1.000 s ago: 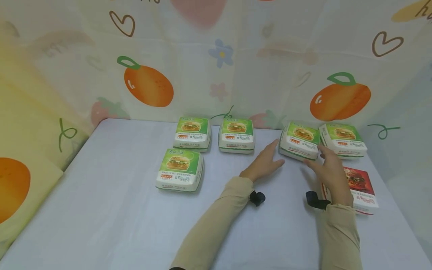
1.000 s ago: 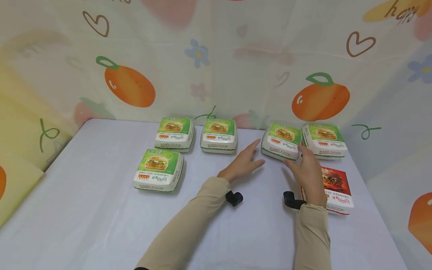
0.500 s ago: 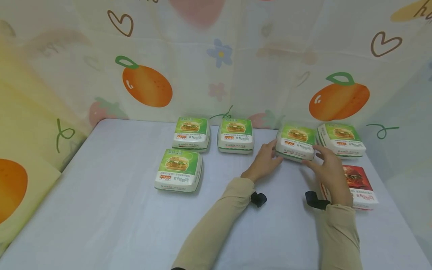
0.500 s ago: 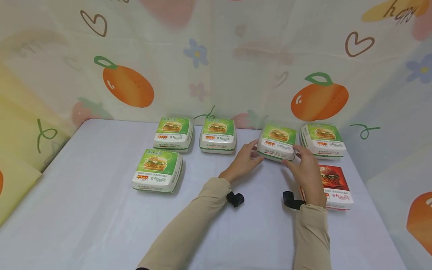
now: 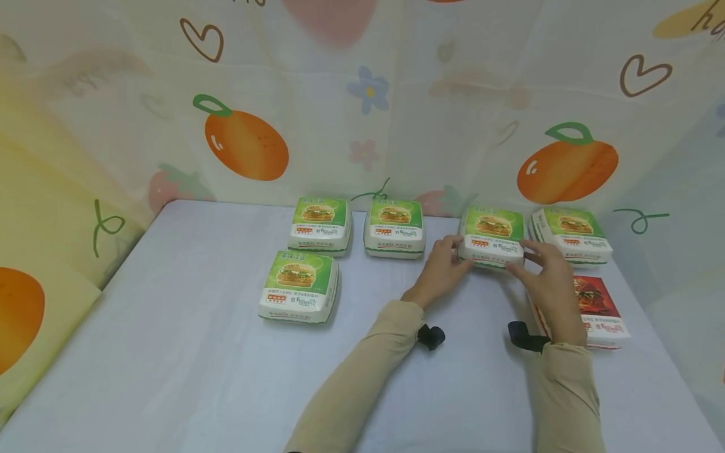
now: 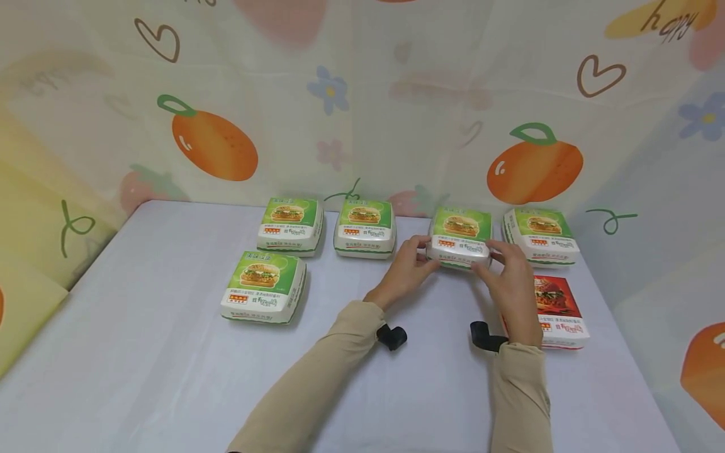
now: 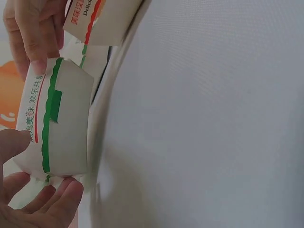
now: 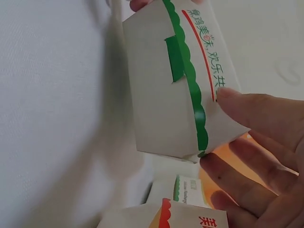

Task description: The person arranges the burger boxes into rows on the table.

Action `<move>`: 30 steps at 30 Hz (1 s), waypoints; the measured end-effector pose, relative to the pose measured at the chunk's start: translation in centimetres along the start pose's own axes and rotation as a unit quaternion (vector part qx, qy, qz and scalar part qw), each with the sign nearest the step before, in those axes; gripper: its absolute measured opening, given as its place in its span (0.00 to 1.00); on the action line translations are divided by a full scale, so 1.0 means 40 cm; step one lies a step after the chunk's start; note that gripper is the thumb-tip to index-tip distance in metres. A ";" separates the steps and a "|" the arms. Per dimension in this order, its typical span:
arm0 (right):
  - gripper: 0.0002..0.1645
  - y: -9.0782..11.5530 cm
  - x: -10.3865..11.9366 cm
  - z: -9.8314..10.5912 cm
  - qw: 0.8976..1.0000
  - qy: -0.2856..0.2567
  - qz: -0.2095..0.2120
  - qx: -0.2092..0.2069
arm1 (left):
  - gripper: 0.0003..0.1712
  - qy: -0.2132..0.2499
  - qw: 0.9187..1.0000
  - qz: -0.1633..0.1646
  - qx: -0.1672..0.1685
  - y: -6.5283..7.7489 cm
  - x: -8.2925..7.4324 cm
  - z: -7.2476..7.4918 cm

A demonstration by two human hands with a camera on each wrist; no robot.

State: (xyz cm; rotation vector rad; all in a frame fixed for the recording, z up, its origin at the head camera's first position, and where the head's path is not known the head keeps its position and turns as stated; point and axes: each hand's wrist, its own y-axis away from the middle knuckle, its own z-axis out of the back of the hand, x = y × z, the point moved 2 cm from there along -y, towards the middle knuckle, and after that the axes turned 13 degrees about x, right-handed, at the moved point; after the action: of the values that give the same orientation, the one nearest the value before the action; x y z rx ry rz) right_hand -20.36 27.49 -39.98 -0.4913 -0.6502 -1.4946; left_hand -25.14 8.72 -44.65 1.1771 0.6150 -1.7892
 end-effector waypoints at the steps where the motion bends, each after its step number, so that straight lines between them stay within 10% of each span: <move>1: 0.36 0.001 0.001 0.000 1.000 -0.007 0.004 -0.006 | 0.29 0.002 1.000 -0.002 -0.003 0.003 -0.001 0.002; 30: 0.41 0.029 0.062 0.021 0.998 -0.041 0.018 -0.042 | 0.21 0.020 0.998 -0.042 -0.045 0.075 -0.047 0.047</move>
State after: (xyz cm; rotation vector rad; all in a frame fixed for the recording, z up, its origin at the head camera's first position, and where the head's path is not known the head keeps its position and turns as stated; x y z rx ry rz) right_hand -19.36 26.24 -37.58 -0.6284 -0.6408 -1.4774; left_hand -23.09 6.54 -41.96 1.1421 0.7707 -1.7924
